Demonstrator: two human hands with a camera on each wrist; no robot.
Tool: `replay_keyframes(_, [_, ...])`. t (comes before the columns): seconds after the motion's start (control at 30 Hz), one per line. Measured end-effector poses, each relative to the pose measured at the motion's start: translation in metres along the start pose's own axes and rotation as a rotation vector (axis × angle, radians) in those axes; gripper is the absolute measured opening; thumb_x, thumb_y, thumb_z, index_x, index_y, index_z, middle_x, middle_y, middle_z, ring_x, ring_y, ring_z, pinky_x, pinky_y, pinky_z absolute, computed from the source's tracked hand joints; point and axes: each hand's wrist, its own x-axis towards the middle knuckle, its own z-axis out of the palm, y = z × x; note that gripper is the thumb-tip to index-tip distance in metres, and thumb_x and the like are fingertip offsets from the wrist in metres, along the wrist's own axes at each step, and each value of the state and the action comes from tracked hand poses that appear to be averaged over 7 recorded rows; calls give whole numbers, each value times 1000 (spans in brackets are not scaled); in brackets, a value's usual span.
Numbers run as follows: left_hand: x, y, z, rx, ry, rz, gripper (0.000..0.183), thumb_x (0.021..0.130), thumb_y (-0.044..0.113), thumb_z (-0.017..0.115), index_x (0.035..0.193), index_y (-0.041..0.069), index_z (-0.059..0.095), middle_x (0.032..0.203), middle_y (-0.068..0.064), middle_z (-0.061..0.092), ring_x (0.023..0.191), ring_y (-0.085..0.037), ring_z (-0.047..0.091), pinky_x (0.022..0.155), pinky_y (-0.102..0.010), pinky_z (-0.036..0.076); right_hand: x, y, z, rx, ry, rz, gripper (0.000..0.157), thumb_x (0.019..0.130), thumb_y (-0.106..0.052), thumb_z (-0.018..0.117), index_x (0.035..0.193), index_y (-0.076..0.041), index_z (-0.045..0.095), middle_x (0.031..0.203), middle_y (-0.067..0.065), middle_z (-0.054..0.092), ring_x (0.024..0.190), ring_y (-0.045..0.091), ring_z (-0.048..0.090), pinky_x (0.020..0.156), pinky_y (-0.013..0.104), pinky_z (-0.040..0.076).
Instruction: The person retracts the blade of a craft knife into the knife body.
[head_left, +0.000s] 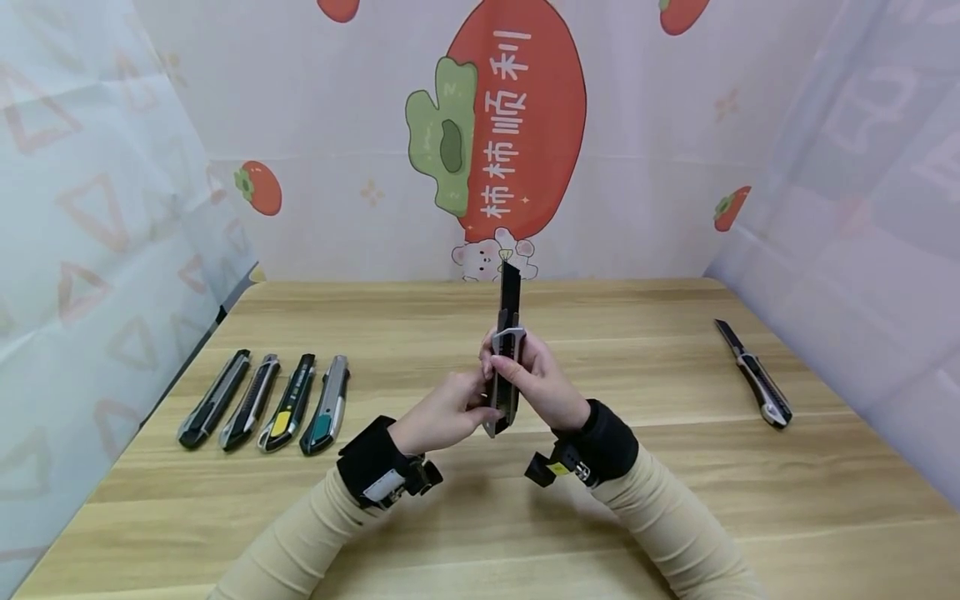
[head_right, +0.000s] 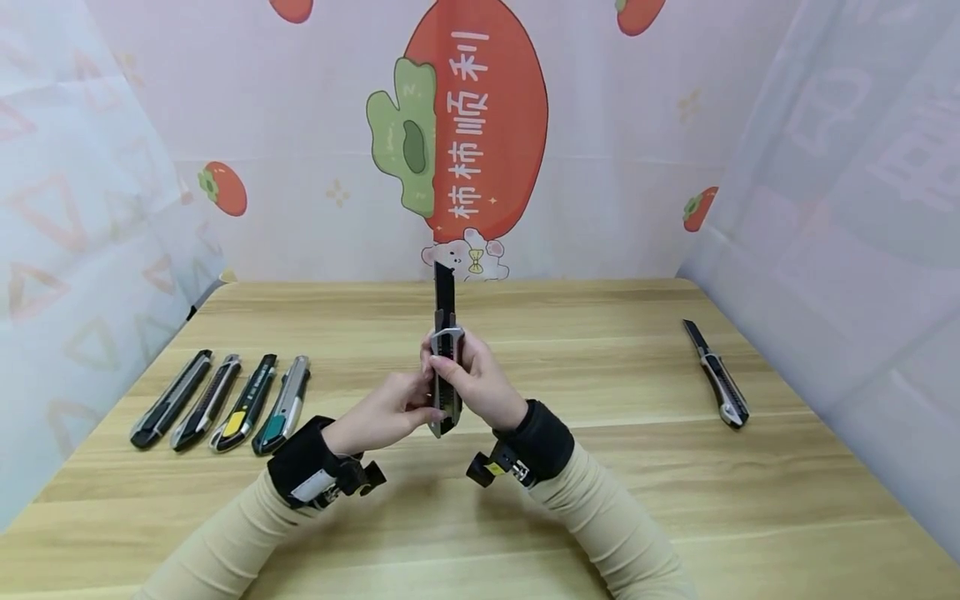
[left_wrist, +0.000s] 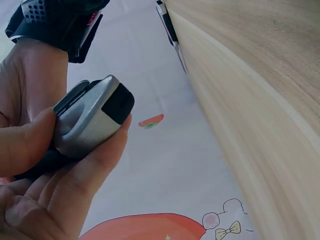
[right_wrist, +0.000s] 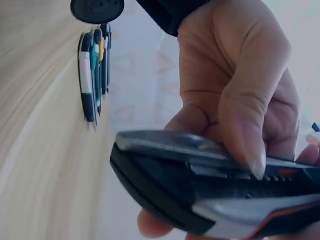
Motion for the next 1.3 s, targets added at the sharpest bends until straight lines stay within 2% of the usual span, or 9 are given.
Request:
replay_keyframes(0.1, [1, 1, -2, -1, 7, 13, 37, 78, -8, 53, 114, -9, 43, 105, -24, 56, 92, -28, 59, 70, -19, 50, 1, -1, -1, -8, 34, 39, 17, 90, -11, 42, 105, -4, 40, 88, 2, 51, 81, 11, 49, 75, 21, 41])
replay_keyframes(0.2, [2, 3, -5, -33, 26, 16, 44, 79, -7, 52, 121, -7, 38, 111, -24, 53, 95, -28, 58, 73, -21, 50, 4, -2, -1, -27, 91, 163, 30, 91, -23, 40, 112, -1, 42, 100, 7, 52, 91, 14, 51, 84, 25, 40])
replay_keyframes(0.37, [3, 5, -10, -49, 78, -4, 40, 79, -6, 53, 117, -7, 41, 109, -23, 55, 94, -28, 59, 73, -22, 50, 5, -2, 4, 28, 43, 363, 51, 91, -42, 30, 119, -1, 37, 108, 10, 47, 93, 17, 49, 83, 29, 39])
replay_keyframes(0.57, [2, 5, -8, -50, 80, -38, 32, 78, -7, 54, 109, -11, 46, 107, -25, 54, 92, -30, 59, 72, -22, 50, 1, -1, 10, 75, 45, 325, 38, 93, -34, 28, 114, -3, 36, 108, 8, 47, 92, 16, 50, 79, 26, 41])
replay_keyframes(0.9, [2, 4, -10, -49, 67, -50, 31, 78, -9, 52, 108, -11, 45, 107, -27, 53, 93, -32, 58, 73, -24, 50, -2, 4, 7, 35, -8, 206, 35, 92, -15, 38, 119, 5, 30, 117, 15, 45, 99, 10, 50, 83, 23, 42])
replay_keyframes(1.0, [2, 5, -12, -53, 71, -43, 35, 78, -9, 52, 112, -10, 43, 113, -25, 51, 94, -31, 58, 73, -24, 50, -2, 4, 5, 21, -4, 220, 36, 92, -16, 37, 121, 5, 30, 120, 20, 42, 99, 11, 49, 84, 25, 41])
replay_keyframes(1.1, [1, 8, -15, -72, 87, -30, 39, 80, -8, 51, 117, -8, 40, 113, -24, 51, 95, -30, 58, 73, -25, 50, -1, 3, 4, 7, 7, 300, 48, 92, -31, 35, 128, -1, 27, 121, 18, 39, 99, 11, 46, 85, 27, 38])
replay_keyframes(1.2, [0, 10, -17, -85, 103, -39, 39, 80, -8, 50, 118, -5, 40, 108, -24, 56, 95, -28, 58, 73, -26, 51, 0, 3, 5, 22, -23, 402, 60, 89, -47, 30, 133, -7, 21, 115, 15, 39, 92, 11, 49, 83, 33, 43])
replay_keyframes(1.3, [-1, 9, -18, -72, 103, -46, 35, 80, -7, 51, 113, -5, 42, 105, -23, 57, 95, -27, 58, 73, -25, 51, 0, 3, 5, 65, -67, 462, 62, 89, -50, 26, 132, -6, 21, 105, 11, 44, 80, 12, 55, 75, 39, 49])
